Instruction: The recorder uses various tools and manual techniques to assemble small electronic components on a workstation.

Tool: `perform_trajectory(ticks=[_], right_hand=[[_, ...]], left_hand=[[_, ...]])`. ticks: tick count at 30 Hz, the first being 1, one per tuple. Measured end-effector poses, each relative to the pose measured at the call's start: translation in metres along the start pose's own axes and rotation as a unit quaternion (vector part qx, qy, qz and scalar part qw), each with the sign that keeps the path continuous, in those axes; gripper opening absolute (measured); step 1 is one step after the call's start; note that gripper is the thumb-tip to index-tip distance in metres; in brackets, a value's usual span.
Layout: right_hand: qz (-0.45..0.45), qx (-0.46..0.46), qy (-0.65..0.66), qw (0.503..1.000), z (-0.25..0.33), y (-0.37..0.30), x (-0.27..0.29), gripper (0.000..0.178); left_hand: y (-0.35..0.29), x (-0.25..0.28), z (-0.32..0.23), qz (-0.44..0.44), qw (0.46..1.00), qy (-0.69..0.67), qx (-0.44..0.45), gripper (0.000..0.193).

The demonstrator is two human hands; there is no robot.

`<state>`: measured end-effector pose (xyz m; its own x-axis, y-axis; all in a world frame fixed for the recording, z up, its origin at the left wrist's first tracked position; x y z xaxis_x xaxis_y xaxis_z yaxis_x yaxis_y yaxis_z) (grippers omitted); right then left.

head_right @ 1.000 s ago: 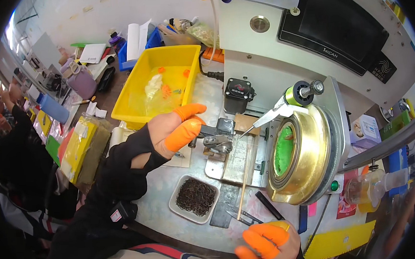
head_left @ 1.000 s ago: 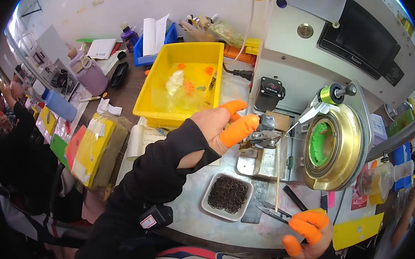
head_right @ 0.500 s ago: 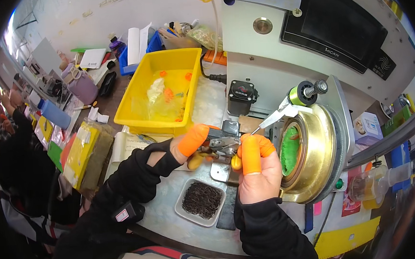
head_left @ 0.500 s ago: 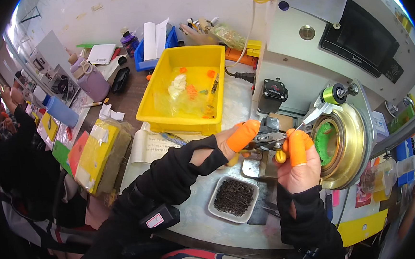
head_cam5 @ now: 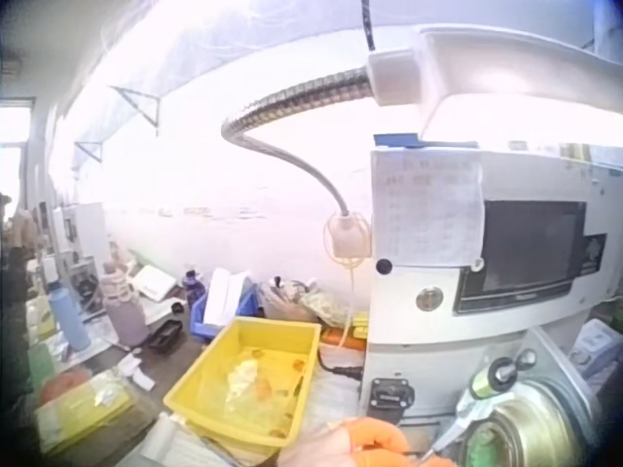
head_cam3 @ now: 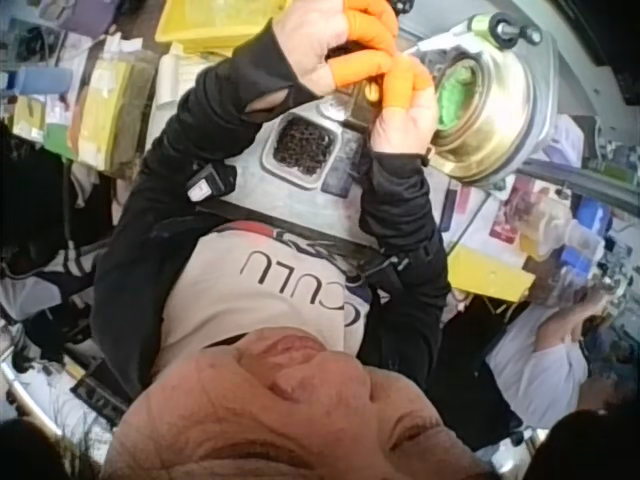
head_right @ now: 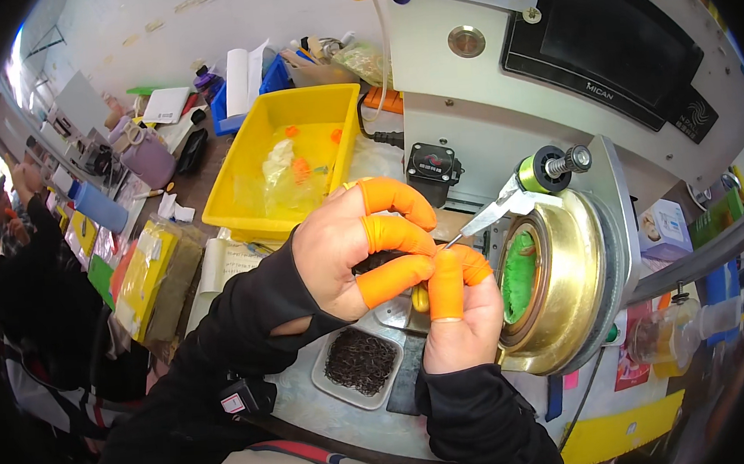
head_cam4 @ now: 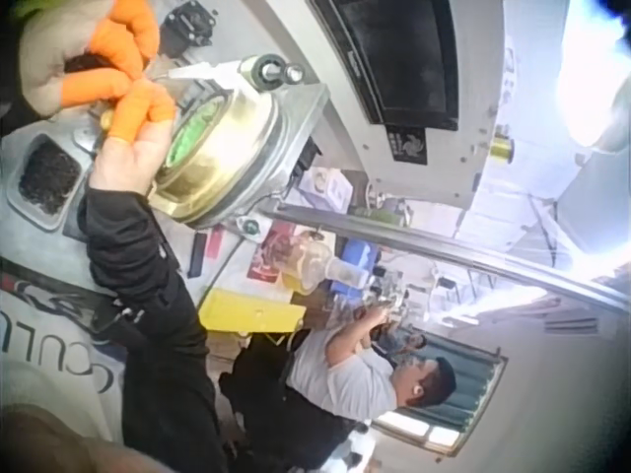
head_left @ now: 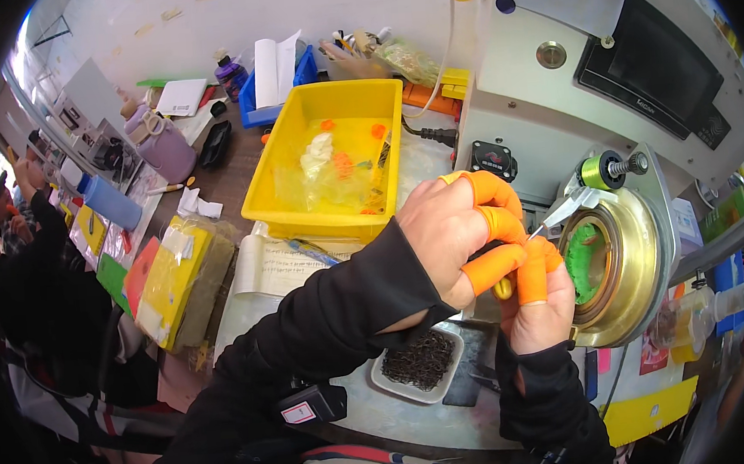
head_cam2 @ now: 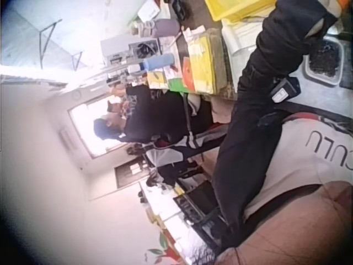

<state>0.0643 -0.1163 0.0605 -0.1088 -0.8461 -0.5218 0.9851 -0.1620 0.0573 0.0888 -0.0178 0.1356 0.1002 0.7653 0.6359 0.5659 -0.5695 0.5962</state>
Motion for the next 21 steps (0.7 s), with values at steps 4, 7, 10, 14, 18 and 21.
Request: perform_trajectory(ticks=[4,7,10,14,18,21], right_hand=[[0.015,0.013,-0.008,1.0,0.003,-0.007,0.001,0.013],[0.07,0.019,-0.007,0.997,0.015,-0.031,-0.007,0.012],[0.1,0.012,-0.048,0.994,0.025,-0.058,0.002,0.01],[0.079,0.0,-0.03,0.996,0.02,-0.061,0.012,0.013],[0.032,-0.035,-0.011,0.999,0.014,-0.06,0.02,0.016],[0.039,-0.06,0.015,0.997,0.013,-0.06,0.021,0.015]], left_hand=[[-0.008,0.001,-0.016,-0.052,0.994,0.076,-0.052,0.019],[-0.022,0.003,-0.031,-0.061,0.996,0.017,-0.066,0.019],[-0.038,-0.009,-0.047,0.014,0.999,-0.04,-0.034,0.022],[-0.045,-0.023,-0.043,0.002,0.995,-0.096,-0.018,0.029],[-0.042,-0.016,-0.046,-0.037,0.997,-0.047,-0.05,0.034],[-0.047,-0.017,-0.049,-0.015,0.995,-0.009,-0.1,0.036]])
Point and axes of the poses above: each hand's wrist, its own y-axis towards the middle knuckle, its own x-axis out of the back of the hand, z = x × y, the point moved 7 cm from there along y, towards the middle knuckle, and after that the axes turned 2 degrees about z, right-handed, at the moved point
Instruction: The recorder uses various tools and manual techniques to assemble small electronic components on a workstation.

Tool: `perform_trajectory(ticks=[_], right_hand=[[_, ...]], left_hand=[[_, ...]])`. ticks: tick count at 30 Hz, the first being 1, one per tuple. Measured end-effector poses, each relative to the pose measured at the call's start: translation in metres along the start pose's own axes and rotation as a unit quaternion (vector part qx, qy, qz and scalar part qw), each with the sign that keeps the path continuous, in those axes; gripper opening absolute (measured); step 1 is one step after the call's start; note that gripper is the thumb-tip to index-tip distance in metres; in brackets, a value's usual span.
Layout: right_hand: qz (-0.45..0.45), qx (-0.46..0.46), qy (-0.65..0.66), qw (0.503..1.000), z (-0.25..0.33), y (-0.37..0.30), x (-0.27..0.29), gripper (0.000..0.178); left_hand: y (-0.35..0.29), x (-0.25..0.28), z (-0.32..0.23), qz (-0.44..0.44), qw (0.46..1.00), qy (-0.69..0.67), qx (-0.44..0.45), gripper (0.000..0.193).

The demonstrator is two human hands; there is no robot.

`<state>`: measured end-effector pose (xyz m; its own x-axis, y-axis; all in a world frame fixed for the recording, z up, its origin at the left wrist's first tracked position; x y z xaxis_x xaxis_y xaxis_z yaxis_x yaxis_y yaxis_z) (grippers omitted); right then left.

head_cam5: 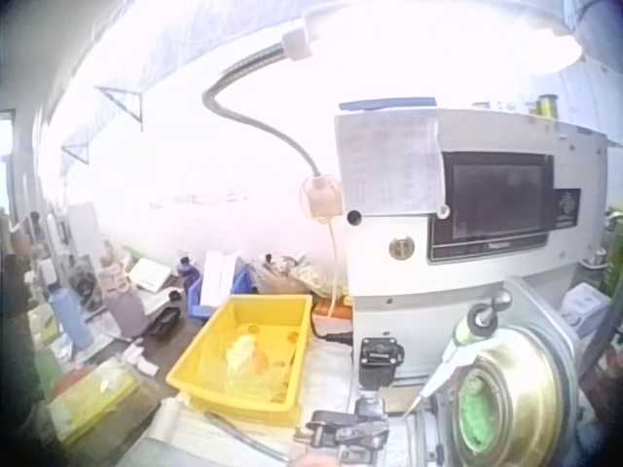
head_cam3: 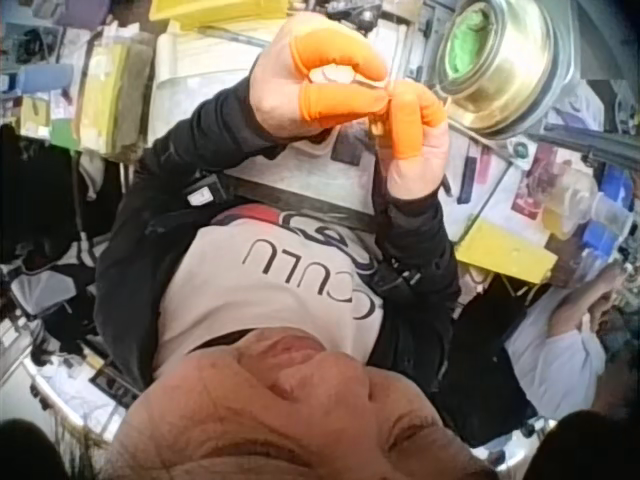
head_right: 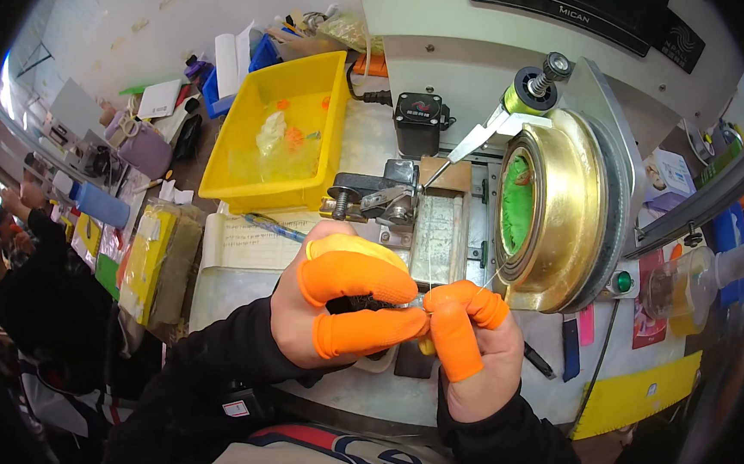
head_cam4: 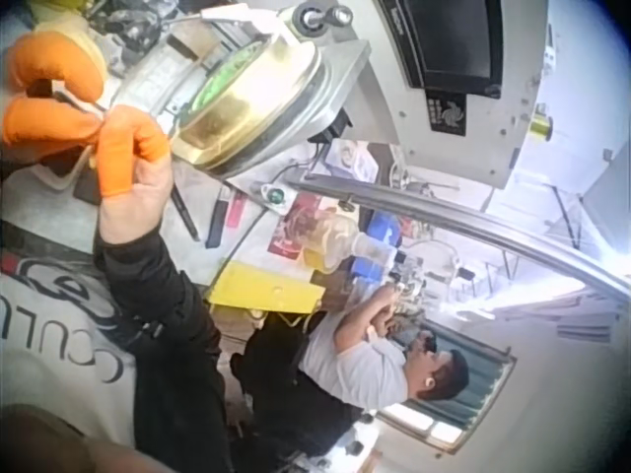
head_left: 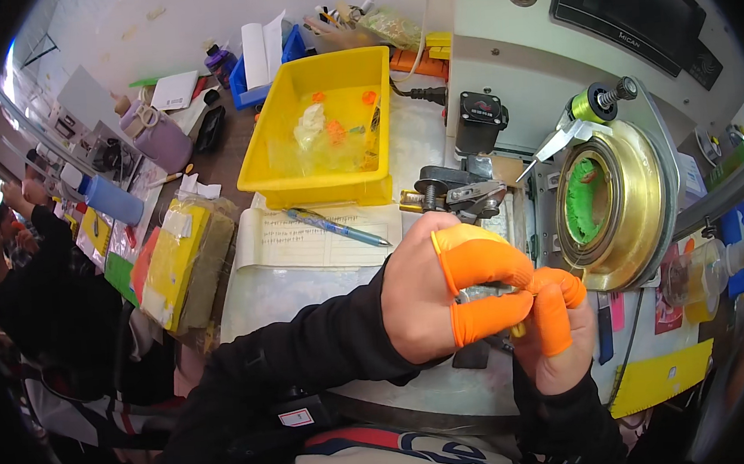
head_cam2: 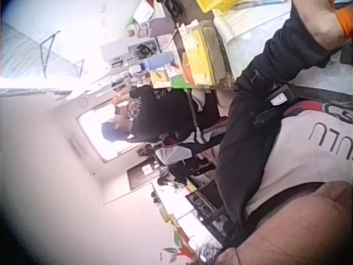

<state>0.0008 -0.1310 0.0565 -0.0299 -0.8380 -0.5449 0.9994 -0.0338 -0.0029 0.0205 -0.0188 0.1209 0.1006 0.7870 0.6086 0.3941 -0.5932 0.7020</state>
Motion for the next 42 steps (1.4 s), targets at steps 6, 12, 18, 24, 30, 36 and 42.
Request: perform_trajectory(ticks=[6,12,18,24,30,36,42], right_hand=[[-0.003,0.006,0.003,1.0,0.002,-0.002,0.001,0.015],[-0.019,0.054,-0.053,0.997,0.006,-0.003,0.003,0.013],[-0.012,0.054,-0.056,0.997,0.006,-0.003,0.001,0.011],[0.034,0.037,0.101,0.994,-0.001,-0.001,-0.005,0.04],[0.097,0.004,0.223,0.97,0.011,-0.005,-0.02,0.057],[0.087,0.167,-0.302,0.934,0.021,-0.02,-0.007,0.05],[-0.073,0.506,-0.682,0.523,0.135,-0.061,0.051,0.024]], left_hand=[[-0.007,-0.006,0.014,0.002,0.975,-0.18,0.127,0.029],[0.0,-0.006,0.007,0.022,1.0,0.015,-0.007,0.024],[-0.002,-0.006,0.004,0.055,0.997,0.046,-0.005,0.025],[0.0,0.005,0.003,-0.05,0.998,-0.008,0.036,0.033],[-0.004,0.005,-0.007,-0.069,0.993,0.092,-0.012,0.038],[0.005,-0.001,-0.012,-0.023,0.998,0.046,-0.043,0.024],[-0.002,-0.006,-0.005,-0.052,0.999,0.009,0.006,0.029]])
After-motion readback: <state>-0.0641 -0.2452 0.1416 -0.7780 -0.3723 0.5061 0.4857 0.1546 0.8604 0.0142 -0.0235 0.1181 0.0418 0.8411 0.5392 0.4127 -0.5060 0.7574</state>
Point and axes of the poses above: each hand's wrist, its own y-axis towards the middle knuckle, its own x-axis out of the back of the hand, z = x × y, the point moved 7 cm from there along y, towards the middle knuckle, and after that the axes turned 2 degrees about z, right-handed, at the moved point
